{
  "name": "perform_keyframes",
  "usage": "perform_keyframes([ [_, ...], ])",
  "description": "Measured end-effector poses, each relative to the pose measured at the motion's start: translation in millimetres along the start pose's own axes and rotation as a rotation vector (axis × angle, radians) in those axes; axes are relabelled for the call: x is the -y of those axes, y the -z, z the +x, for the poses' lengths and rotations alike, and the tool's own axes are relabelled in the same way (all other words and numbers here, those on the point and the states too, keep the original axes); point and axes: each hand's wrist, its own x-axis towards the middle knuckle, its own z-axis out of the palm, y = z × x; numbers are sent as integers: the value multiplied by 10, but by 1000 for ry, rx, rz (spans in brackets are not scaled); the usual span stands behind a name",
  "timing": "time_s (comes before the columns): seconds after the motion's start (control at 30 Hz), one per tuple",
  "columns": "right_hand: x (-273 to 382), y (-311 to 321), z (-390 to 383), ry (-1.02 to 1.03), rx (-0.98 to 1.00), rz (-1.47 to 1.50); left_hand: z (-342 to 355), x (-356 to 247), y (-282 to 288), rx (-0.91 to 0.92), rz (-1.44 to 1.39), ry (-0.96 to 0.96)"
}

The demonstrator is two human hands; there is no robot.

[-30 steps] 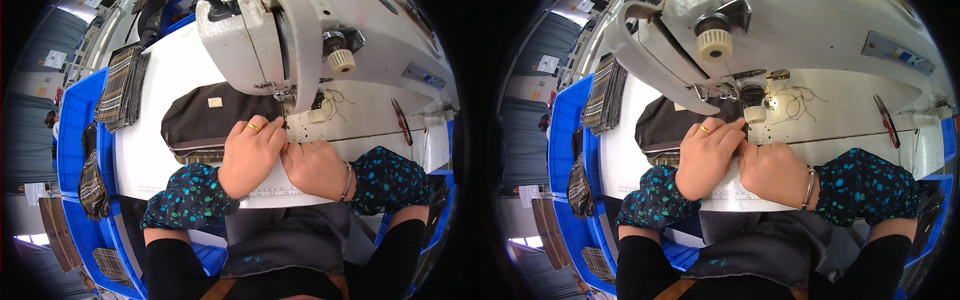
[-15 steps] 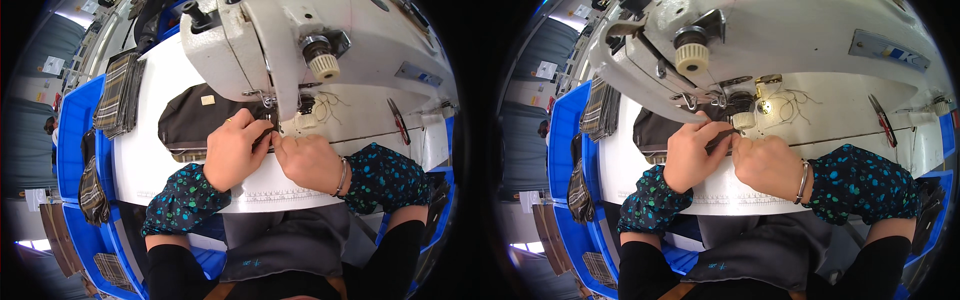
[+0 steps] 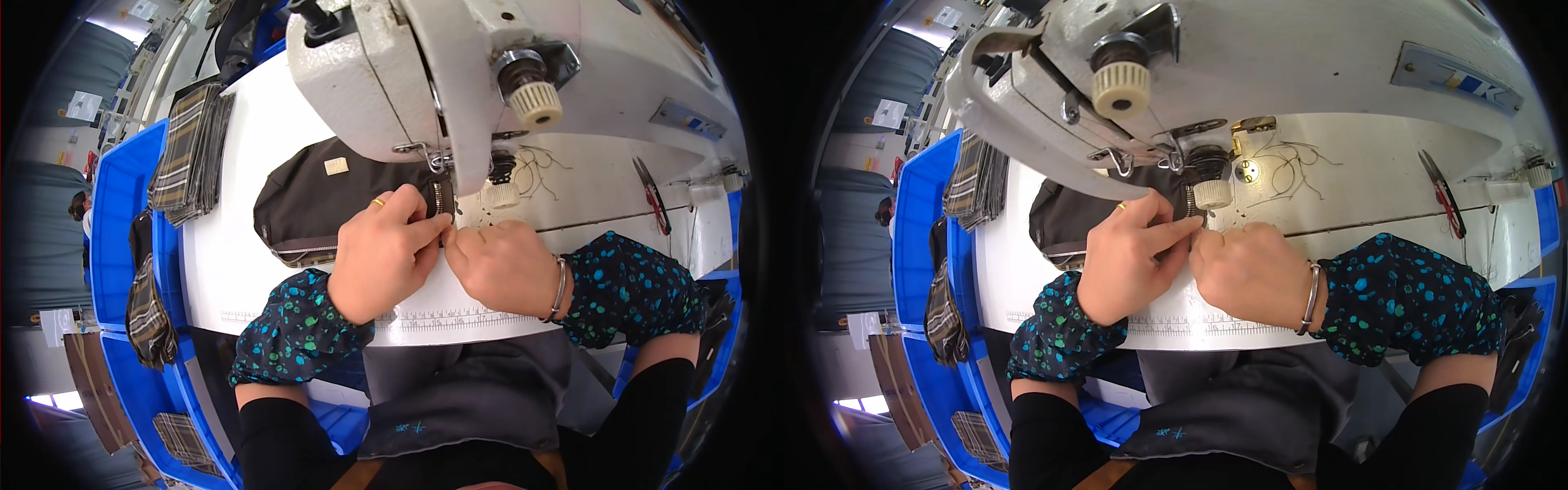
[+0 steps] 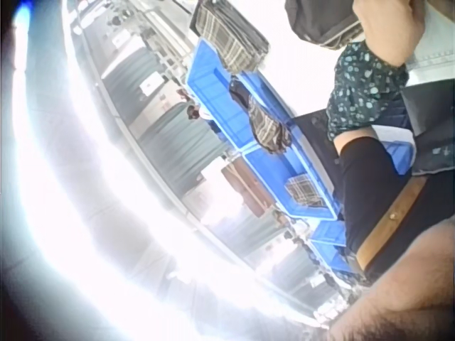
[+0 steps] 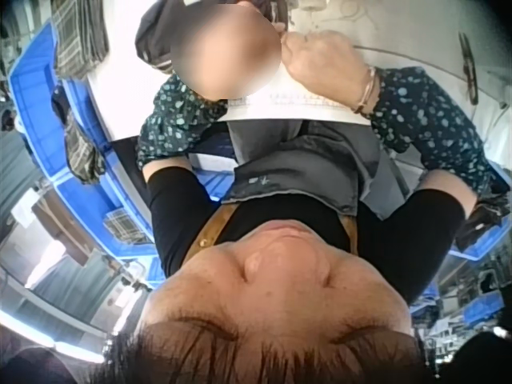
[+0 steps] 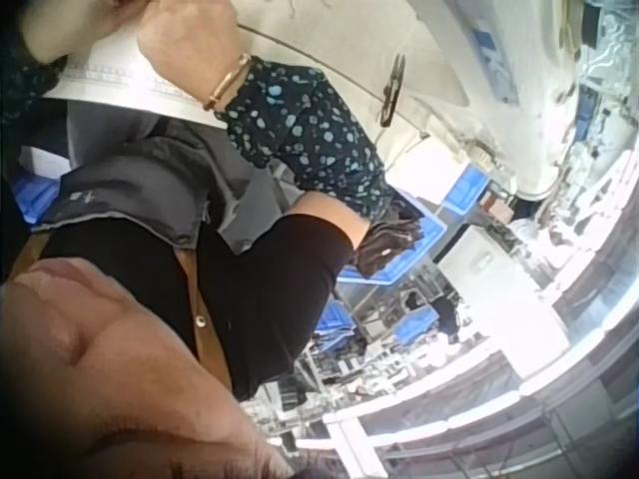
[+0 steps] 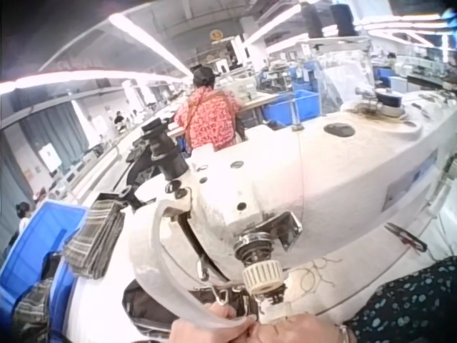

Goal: The person operates an industrial sewing machine to stitch a zipper onto a dark fabric pouch. They guide the material under the needle, aligning the zipper tape with the fabric edge. After completing the seam, they remove the finished pouch and place it into a blue bin before picking up a new pouch to repeat the process.

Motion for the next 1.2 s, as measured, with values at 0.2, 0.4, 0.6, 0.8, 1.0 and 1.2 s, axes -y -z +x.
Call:
perform_keyframes([
  [0.2, -2, -19, 4, 3, -25, 14, 8, 103, -10, 34, -216, 51],
  [0.4, -125, -64, 67, -58, 12, -7, 117, 161, -36, 40, -186, 80],
  [0.6, -214, -84, 135, -146, -20, -27, 223, 255, -35, 43, -162, 91],
  [0.8, -212, -46, 131, -141, -8, 8, 153, 186, -18, 17, 13, 79],
  [1.0, -219, -16, 137, -114, 4, -11, 129, 219, -78, -55, 109, -10],
  [1.2, -220, -15, 134, -113, 7, -3, 137, 174, -27, -12, 166, -17],
])
